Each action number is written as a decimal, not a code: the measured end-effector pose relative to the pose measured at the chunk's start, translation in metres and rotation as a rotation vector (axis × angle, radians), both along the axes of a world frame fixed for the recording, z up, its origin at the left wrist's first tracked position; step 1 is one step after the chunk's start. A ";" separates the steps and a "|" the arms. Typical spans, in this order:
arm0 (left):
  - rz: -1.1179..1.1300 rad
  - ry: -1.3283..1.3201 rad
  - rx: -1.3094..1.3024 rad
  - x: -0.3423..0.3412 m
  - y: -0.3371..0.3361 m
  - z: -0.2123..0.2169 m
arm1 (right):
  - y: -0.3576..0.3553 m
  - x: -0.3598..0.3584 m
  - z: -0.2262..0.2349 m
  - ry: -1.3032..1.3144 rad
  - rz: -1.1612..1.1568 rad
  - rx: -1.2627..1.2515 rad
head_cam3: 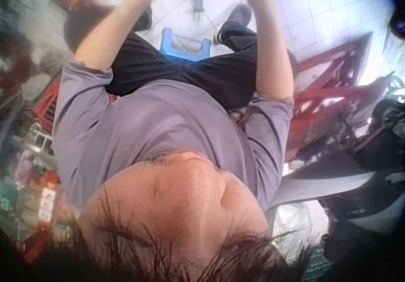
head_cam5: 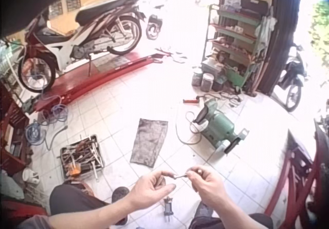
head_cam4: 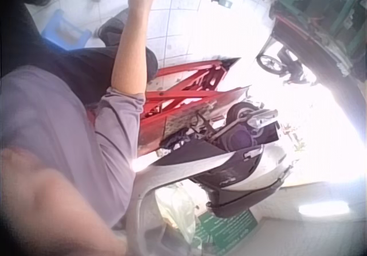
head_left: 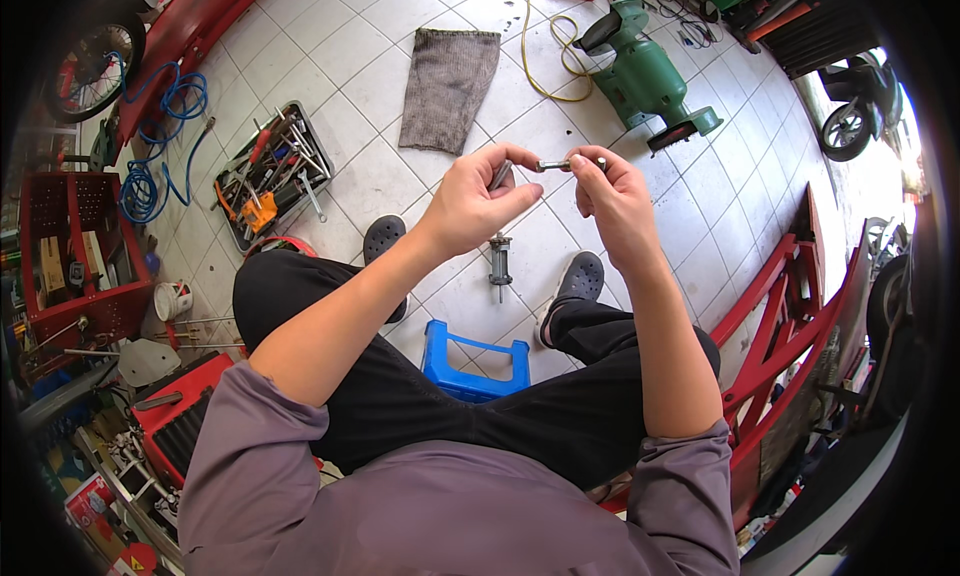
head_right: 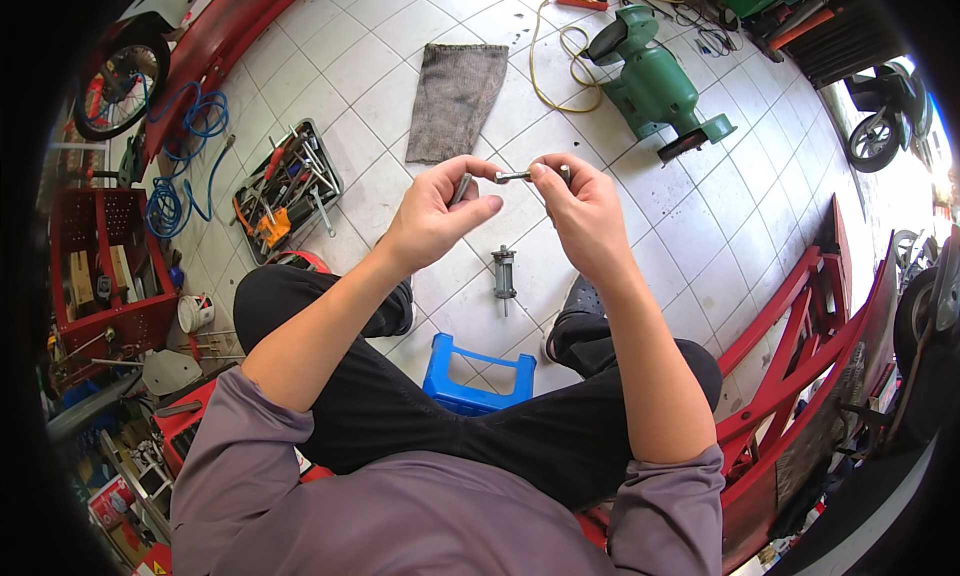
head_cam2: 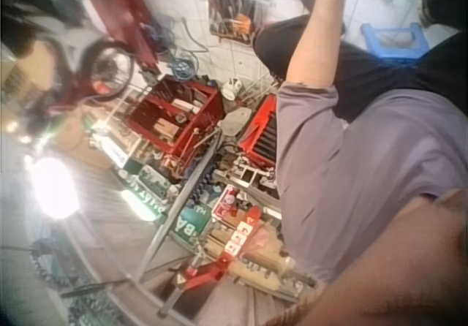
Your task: The person aligns and pieces together mechanical components of a motorcycle shaft and gear assembly by hand.
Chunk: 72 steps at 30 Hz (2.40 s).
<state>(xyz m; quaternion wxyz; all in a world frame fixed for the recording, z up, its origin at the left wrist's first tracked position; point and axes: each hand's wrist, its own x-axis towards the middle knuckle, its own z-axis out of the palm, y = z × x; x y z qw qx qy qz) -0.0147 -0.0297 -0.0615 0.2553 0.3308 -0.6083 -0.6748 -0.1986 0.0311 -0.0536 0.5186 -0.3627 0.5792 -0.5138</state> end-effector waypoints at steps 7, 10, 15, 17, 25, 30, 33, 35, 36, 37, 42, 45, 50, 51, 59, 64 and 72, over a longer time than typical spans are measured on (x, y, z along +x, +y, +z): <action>0.121 0.052 -0.082 -0.007 0.010 0.003 | 0.001 0.003 0.002 0.019 0.005 -0.001; 0.165 -0.026 -0.137 -0.008 0.009 0.000 | 0.002 0.004 0.003 0.023 0.003 0.007; 0.142 0.025 -0.056 -0.007 0.005 -0.012 | 0.003 0.012 0.015 0.187 0.012 -0.021; 0.111 0.103 0.006 -0.005 0.002 -0.021 | 0.006 0.015 0.019 0.288 0.035 -0.053; -0.005 0.147 0.504 -0.003 0.001 -0.005 | 0.010 0.018 0.022 0.442 0.023 -0.141; 0.073 0.200 0.337 -0.007 0.004 0.002 | 0.009 0.016 0.018 0.370 -0.012 -0.124; 0.076 0.213 0.251 -0.008 0.003 -0.001 | 0.008 0.013 0.016 0.335 -0.037 -0.096; 0.082 0.194 0.224 -0.010 0.003 -0.002 | 0.008 0.011 0.017 0.326 -0.042 -0.095; 0.069 0.201 0.254 -0.009 0.003 -0.003 | 0.008 0.012 0.018 0.337 -0.035 -0.097; 0.056 0.209 0.284 -0.008 0.002 -0.004 | 0.008 0.014 0.021 0.349 -0.028 -0.099; 0.022 0.146 0.324 -0.007 0.002 -0.009 | 0.010 0.018 0.025 0.458 0.008 -0.166; 0.008 0.093 0.420 -0.007 0.002 -0.002 | 0.011 0.017 0.022 0.529 0.009 -0.226; 0.041 0.180 0.728 -0.003 -0.002 -0.004 | 0.010 0.018 0.024 0.480 -0.055 -0.238; 0.062 0.243 0.799 -0.003 -0.004 -0.004 | 0.010 0.016 0.023 0.411 -0.072 -0.222; 0.191 0.512 0.963 0.001 -0.012 -0.008 | 0.006 0.023 0.002 -0.112 -0.135 -0.091; 0.264 0.570 0.991 0.001 -0.013 -0.008 | 0.010 0.035 -0.010 -0.342 0.020 0.110; 0.335 0.639 1.011 0.000 -0.012 -0.007 | 0.013 0.048 -0.021 -0.120 0.162 0.198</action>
